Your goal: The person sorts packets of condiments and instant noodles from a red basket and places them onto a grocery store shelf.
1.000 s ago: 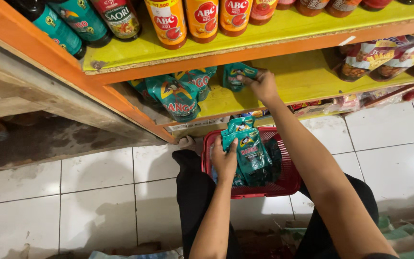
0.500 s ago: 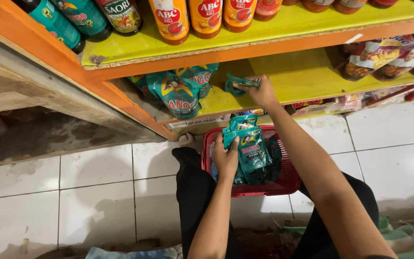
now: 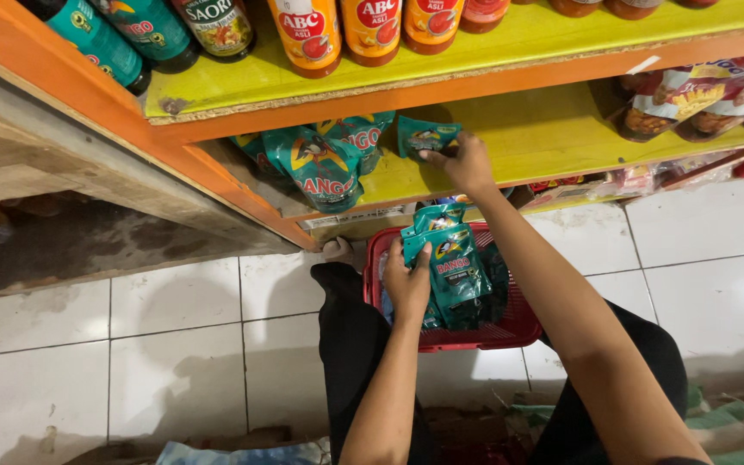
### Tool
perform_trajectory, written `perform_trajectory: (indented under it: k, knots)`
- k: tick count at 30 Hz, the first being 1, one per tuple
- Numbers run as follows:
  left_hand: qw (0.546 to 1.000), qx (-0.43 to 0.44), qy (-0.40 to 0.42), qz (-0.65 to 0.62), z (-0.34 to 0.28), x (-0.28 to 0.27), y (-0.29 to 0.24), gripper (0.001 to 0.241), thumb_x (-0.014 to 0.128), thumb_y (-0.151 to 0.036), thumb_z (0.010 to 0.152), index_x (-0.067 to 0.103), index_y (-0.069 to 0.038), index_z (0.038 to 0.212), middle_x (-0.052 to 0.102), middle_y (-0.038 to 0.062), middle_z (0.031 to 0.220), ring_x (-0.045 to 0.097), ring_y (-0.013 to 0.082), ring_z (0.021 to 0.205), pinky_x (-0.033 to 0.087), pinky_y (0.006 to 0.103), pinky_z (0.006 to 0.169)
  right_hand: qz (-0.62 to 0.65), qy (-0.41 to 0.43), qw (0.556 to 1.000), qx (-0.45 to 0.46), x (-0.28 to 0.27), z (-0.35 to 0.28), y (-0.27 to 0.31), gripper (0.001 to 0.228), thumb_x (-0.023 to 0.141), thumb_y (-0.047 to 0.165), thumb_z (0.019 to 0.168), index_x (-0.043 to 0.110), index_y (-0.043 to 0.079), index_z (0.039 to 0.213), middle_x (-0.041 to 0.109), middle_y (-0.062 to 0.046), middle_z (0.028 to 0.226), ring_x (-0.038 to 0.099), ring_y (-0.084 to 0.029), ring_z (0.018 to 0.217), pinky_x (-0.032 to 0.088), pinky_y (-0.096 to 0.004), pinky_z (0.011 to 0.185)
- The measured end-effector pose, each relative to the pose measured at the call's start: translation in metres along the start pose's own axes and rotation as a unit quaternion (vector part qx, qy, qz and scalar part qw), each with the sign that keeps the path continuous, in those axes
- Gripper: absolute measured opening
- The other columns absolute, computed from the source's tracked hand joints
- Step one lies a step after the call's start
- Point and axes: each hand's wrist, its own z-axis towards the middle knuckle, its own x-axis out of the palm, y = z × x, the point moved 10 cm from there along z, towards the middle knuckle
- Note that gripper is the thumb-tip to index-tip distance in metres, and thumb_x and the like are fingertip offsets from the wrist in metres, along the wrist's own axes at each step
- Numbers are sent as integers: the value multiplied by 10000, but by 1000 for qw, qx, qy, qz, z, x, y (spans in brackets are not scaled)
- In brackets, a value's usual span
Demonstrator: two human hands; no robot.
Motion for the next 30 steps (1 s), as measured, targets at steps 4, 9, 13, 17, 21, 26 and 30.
perform_trajectory:
  k: [4,9,13,17,21,26,30]
  knots:
    - [999,13,-5,32,2,-5,2,213,739,-105,919,662,-24,1100,769,90,1003,718,147,925,529,304,852,-6,16,1000,18,14,23,-13,513,902,170,829,605,-14,1204,755,-156,968,753,-218,860,590,-355,766]
    - [997,11,1,-80,10,-6,15,252,735,-121,941,636,-18,1149,747,65,1033,684,132,936,521,299,872,25,15,999,-22,5,25,-7,649,895,153,817,501,-13,1306,731,-156,1093,752,-219,945,616,-334,807]
    - [994,-2,-7,-110,9,-11,14,277,726,-122,961,629,-2,1191,718,49,1083,656,124,988,504,290,925,7,-62,995,-80,-35,-12,28,671,866,160,859,481,-15,1381,667,-169,1241,718,-236,972,604,-324,763]
    - [982,-21,-7,-188,8,-13,9,318,723,-118,937,630,-26,1226,719,38,1113,650,117,1014,497,288,928,7,-14,998,56,-54,-100,30,446,748,263,1014,585,5,1339,699,-124,1191,718,-199,991,580,-305,805]
    - [981,-19,4,-194,9,-9,8,299,740,-140,953,646,-18,1209,724,41,1112,652,120,1024,502,289,932,135,75,976,154,-43,-178,40,407,762,199,955,621,-6,1278,710,-78,1099,670,-137,1039,536,-274,903]
    - [977,-67,48,-196,4,7,11,331,762,-184,935,661,-39,1216,723,37,1090,637,121,988,493,295,891,260,59,943,197,-42,-206,38,390,758,116,896,620,3,1244,716,-41,1012,674,-114,937,550,-262,845]
    - [973,-71,70,-209,1,14,3,359,777,-212,917,652,-61,1218,720,19,1103,636,116,1006,490,295,906,234,61,944,227,-54,-206,11,298,747,76,929,675,-16,1203,695,-42,975,649,-101,915,533,-245,843]
